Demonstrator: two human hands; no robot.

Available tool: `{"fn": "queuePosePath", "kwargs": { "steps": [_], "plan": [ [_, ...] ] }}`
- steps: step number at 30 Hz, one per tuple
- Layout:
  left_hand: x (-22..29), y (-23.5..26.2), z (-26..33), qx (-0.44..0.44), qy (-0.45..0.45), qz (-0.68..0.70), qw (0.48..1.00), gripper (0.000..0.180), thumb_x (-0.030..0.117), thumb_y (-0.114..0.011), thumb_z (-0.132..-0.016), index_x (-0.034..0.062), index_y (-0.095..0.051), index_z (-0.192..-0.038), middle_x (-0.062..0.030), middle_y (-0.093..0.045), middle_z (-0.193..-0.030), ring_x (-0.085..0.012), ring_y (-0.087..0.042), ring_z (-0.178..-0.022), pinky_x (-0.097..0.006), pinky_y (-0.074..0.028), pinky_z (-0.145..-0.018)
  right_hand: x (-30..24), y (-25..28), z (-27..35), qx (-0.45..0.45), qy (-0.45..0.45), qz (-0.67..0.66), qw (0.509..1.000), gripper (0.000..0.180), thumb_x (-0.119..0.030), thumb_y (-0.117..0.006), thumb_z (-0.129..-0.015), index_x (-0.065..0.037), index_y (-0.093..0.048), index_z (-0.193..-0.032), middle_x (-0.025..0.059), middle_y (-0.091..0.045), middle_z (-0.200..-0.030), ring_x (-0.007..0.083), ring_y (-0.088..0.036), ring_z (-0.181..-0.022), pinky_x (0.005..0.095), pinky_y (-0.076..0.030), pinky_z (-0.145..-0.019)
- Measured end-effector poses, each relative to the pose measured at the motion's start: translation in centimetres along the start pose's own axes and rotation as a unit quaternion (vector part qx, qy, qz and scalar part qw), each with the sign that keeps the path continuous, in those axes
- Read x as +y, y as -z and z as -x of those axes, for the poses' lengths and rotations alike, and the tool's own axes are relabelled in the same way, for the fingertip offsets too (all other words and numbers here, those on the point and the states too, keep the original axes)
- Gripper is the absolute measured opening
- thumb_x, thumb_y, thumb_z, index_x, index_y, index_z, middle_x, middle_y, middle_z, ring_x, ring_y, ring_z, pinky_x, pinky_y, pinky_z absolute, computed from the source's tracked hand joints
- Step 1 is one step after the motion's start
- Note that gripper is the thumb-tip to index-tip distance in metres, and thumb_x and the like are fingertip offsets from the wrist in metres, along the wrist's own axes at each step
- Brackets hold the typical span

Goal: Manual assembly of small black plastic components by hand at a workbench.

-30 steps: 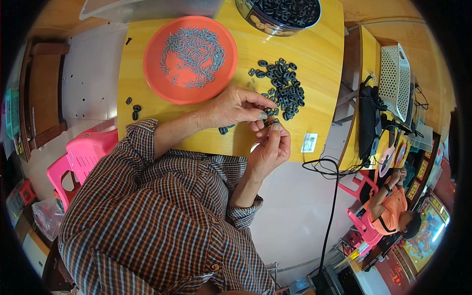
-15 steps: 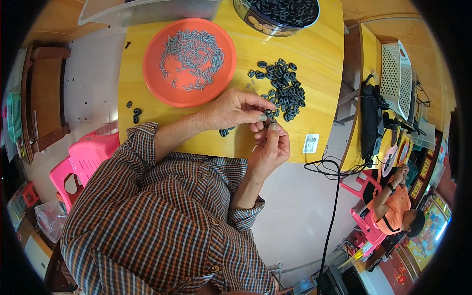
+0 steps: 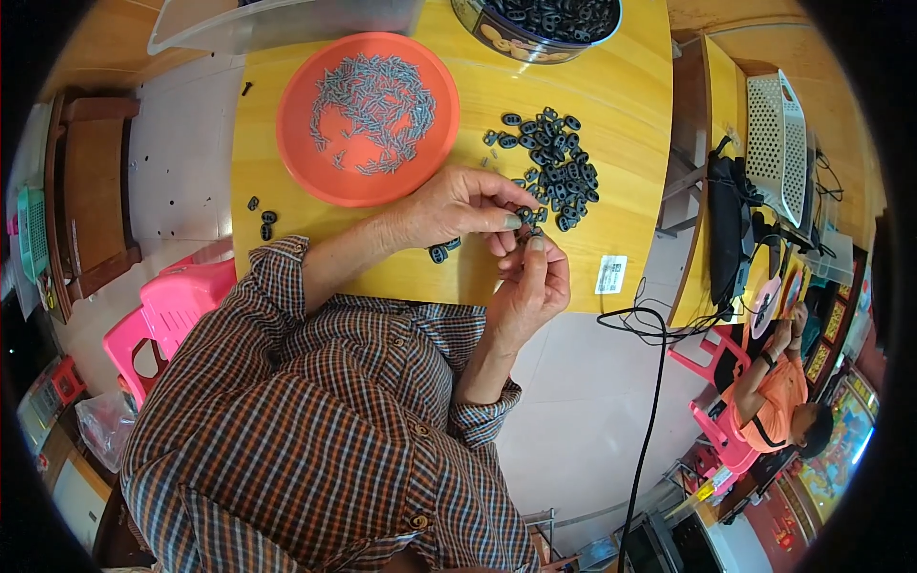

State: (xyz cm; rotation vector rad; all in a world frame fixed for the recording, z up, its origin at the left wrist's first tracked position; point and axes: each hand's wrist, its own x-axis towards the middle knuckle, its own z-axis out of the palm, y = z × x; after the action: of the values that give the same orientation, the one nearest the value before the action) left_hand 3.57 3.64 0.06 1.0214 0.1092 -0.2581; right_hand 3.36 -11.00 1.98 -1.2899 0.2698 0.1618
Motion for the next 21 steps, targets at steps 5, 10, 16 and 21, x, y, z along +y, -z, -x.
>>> {"fn": "queuePosePath", "kwargs": {
  "steps": [5,10,16,21],
  "plan": [
    [-0.19,-0.08,-0.07,-0.001,0.010,0.037,0.999,0.028,0.003,-0.055,-0.091,-0.0022,-0.057,-0.119,-0.0087,-0.066,-0.090,-0.0139,-0.066,-0.076,-0.027,-0.056,-0.069,-0.34,-0.41,0.33,0.022,0.005,0.006,1.000,0.015,-0.013,-0.058,-0.090,0.001,-0.057,-0.085,0.0066,-0.060,-0.066,0.0069,-0.050,-0.054,0.0179,-0.037,-0.047],
    [-0.11,-0.13,-0.15,0.004,0.016,0.039,0.999,0.029,0.003,-0.056,-0.091,-0.0021,-0.057,-0.119,-0.0086,-0.066,-0.088,-0.0139,-0.066,-0.076,-0.027,-0.056,-0.069,-0.23,-0.41,0.29,0.022,0.000,-0.006,1.000,0.015,-0.013,-0.058,-0.090,0.001,-0.057,-0.084,0.0067,-0.060,-0.065,0.0066,-0.049,-0.052,0.0176,-0.037,-0.047],
    [-0.19,-0.12,-0.11,-0.002,-0.005,0.017,1.000,0.028,0.003,-0.057,-0.090,-0.0020,-0.058,-0.117,-0.0071,-0.066,-0.087,-0.0119,-0.065,-0.076,-0.026,-0.056,-0.070,0.14,-0.08,0.12,0.023,0.009,0.016,1.000,0.016,-0.013,-0.058,-0.090,0.001,-0.056,-0.083,0.0070,-0.060,-0.065,0.0069,-0.049,-0.052,0.0178,-0.037,-0.046],
    [-0.32,-0.15,-0.07,0.014,-0.027,-0.068,0.997,0.027,0.000,-0.057,-0.089,0.0000,-0.060,-0.116,-0.0042,-0.065,-0.088,-0.0095,-0.065,-0.076,-0.023,-0.054,-0.071,0.52,0.32,0.08,0.002,0.000,-0.013,1.000,0.012,-0.012,-0.059,-0.091,0.000,-0.057,-0.090,0.0092,-0.065,-0.085,0.0071,-0.051,-0.055,0.0189,-0.042,-0.049]
  ]
}}
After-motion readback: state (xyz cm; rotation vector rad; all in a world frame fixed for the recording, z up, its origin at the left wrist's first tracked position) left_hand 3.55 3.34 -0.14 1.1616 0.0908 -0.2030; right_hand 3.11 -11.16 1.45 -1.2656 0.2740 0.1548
